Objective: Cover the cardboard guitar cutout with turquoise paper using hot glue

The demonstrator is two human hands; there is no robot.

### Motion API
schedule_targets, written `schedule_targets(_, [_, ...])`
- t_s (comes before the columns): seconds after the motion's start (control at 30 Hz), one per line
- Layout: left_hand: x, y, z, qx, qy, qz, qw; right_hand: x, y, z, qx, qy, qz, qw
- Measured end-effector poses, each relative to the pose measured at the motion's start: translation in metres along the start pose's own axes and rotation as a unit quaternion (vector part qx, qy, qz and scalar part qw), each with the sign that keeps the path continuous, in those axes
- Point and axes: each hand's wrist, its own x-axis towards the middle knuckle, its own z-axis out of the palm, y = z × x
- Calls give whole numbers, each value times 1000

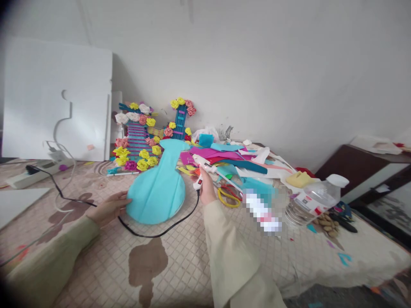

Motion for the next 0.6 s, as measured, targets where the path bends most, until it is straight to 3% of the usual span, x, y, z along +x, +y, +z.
schedule_targets(0.2, [13, 4, -9, 59, -3, 0, 998, -22, -10, -16, 47, -14, -2, 999])
schedule_targets(0.37, [18, 4, -13, 173, -1, 35, 984, -27, -15, -20, 80, -15, 9, 997])
schedule_targets(0.5, [21, 3, -12, 324, 75, 115, 936, -29, -18, -22, 90, -22, 8, 996])
schedule_targets(0.6, [15, 2, 9, 442, 55, 208, 871, -35, -20, -24, 84, -27, 8, 996])
